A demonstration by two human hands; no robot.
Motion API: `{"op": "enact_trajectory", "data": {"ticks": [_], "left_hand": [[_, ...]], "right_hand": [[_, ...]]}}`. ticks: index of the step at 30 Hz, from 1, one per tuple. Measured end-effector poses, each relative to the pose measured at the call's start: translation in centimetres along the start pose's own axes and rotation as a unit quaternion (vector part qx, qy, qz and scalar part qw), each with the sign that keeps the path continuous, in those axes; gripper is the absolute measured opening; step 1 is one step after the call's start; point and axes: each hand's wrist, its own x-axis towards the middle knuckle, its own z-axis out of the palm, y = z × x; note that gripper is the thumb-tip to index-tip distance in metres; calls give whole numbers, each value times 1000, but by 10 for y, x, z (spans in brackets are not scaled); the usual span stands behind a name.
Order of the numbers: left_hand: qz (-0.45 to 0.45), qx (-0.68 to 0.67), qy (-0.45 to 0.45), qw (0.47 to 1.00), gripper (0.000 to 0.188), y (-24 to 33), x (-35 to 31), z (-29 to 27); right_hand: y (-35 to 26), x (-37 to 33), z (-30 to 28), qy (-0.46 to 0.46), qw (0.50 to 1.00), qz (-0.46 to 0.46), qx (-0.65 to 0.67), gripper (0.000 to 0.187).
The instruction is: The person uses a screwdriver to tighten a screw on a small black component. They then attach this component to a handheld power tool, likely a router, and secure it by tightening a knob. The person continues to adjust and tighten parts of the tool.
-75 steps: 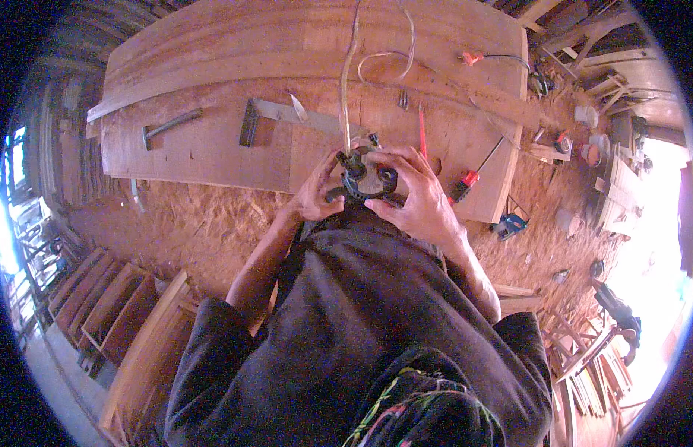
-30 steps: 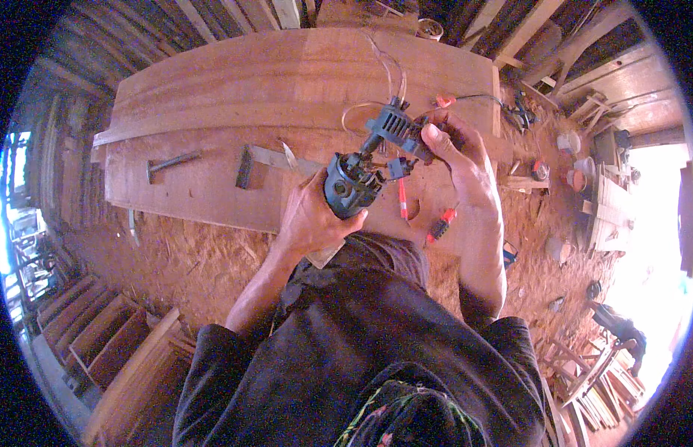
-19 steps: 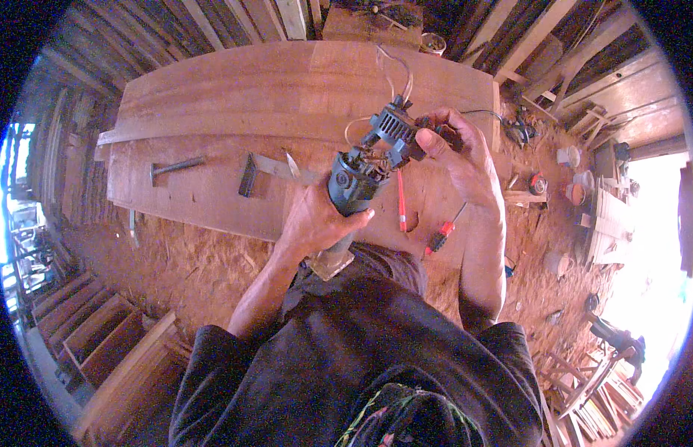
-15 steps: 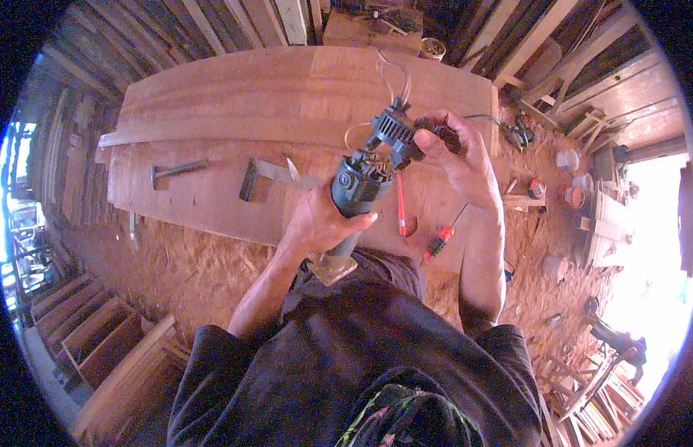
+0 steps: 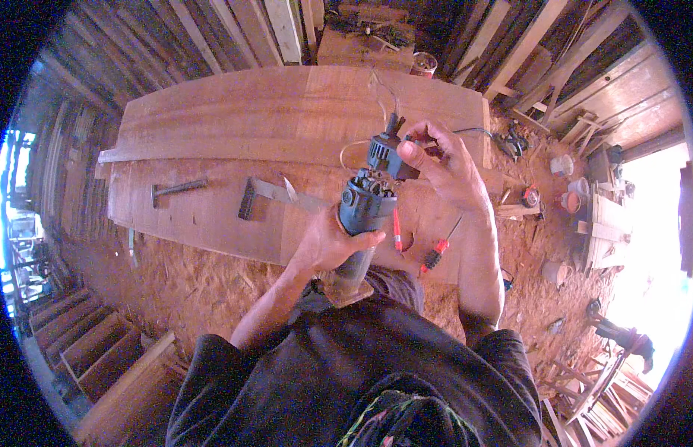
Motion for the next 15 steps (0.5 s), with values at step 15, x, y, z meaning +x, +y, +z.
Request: {"op": "enact_trajectory", "data": {"ticks": [15], "left_hand": [[-19, -244, -97, 965, 56, 11, -30, 18]], "right_hand": [[-7, -11, 1, -115, 987, 41, 106, 34]]}}
